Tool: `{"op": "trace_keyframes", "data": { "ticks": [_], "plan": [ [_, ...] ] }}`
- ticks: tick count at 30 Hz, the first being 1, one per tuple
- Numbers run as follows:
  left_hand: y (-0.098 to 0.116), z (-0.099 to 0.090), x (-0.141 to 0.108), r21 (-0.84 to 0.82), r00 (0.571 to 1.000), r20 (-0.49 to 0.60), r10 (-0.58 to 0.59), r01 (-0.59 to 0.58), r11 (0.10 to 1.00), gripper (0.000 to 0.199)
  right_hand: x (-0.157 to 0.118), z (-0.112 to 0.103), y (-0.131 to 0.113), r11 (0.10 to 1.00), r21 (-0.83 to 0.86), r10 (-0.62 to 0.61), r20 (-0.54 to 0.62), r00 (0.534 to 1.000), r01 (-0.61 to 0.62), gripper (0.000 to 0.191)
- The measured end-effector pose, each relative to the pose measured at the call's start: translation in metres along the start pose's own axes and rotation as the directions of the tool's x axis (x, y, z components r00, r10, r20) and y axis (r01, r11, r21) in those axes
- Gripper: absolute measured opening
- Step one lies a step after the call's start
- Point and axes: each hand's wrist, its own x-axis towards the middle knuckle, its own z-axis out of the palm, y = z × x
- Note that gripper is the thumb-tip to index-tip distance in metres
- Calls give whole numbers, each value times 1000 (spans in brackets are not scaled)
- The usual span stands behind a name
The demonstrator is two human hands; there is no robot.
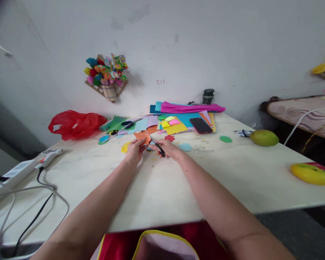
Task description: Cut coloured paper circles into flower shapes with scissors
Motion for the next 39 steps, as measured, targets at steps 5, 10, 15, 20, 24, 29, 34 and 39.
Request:
{"op": "trace_keyframes", "data": {
  "ticks": [5, 10, 15, 20, 24, 29, 34, 39],
  "plan": [
    [1, 1, -1, -14, 1000, -13, 1, -2, 1000, 25, -2, 1, -3, 1000, -18, 0, -2, 1000, 0, 37],
    [2, 1, -1, -18, 1000, -11, -5, 5, 1000, 24, -2, 1, -3, 1000, -11, -11, -8, 1000, 11, 36],
    [2, -1, 1, -20, 1000, -1, -16, 16, 1000, 24, -2, 1, -5, 1000, 16, 8, 5, 1000, -8, 36],
    [1, -2, 3, -28, 1000, -23, -20, 19, 999, 22, -3, 1, -8, 999, 30, 21, 8, 1000, -21, 36],
    [2, -3, 3, -25, 1000, -13, -25, 24, 999, 22, -5, 2, -11, 999, 33, 17, 12, 1000, -17, 38],
    [3, -4, 4, -24, 1000, -11, -29, 29, 999, 17, -6, 2, -13, 999, 35, 14, 13, 1000, -15, 38],
    [3, -6, 6, -15, 999, 2, -40, 40, 999, 14, -4, 0, -10, 999, 37, 5, 16, 1000, -5, 36],
    [6, -8, 7, 12, 998, 25, -49, 49, 999, 13, -3, 0, -9, 999, 47, 19, 26, 999, -20, 34]
  ]
}}
